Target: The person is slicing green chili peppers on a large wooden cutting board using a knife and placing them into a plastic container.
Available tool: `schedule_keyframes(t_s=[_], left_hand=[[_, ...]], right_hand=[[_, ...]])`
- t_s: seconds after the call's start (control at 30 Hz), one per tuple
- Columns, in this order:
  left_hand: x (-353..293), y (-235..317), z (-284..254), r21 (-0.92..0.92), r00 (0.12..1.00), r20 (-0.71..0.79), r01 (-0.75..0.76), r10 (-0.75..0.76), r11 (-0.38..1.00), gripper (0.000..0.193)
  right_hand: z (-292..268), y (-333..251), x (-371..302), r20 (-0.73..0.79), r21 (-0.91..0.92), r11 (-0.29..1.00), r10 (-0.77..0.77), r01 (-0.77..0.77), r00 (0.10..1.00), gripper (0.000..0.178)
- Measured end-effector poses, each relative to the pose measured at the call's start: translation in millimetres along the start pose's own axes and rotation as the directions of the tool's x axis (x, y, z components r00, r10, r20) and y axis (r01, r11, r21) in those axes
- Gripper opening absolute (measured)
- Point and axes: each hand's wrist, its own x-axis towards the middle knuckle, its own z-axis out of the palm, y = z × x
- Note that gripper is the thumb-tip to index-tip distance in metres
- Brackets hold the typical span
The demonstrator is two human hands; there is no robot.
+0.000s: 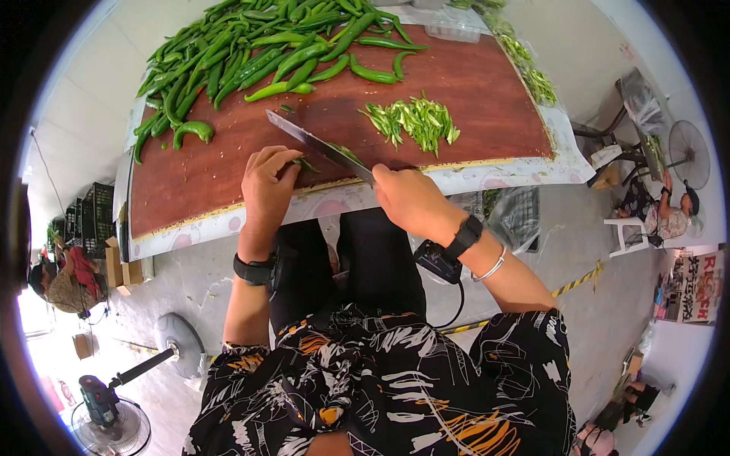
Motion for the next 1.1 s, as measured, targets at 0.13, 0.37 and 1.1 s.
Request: schedule_keyframes(t_s=[0.13,0.37,1.1], left_hand=[[2,0,2,0.058,0.998,0.058,0.008,-0.011,0.998,0.018],[2,15,21,0.053,0.999,0.049,-0.006,0.004,0.999,0.011],[1,24,37,0.083,0.998,0.058,-0.036,0.031,0.996,0.005]], right_hand=[[1,14,-13,-0.012,-0.028,0.999,0.035,-0.035,0.999,0.016],[-15,46,-33,-0.094,-0.083,0.979,0.180,-0.188,0.979,0.015],[-16,2,-9,0.060,-0.158,0.985,-0.054,0.063,0.997,0.013]])
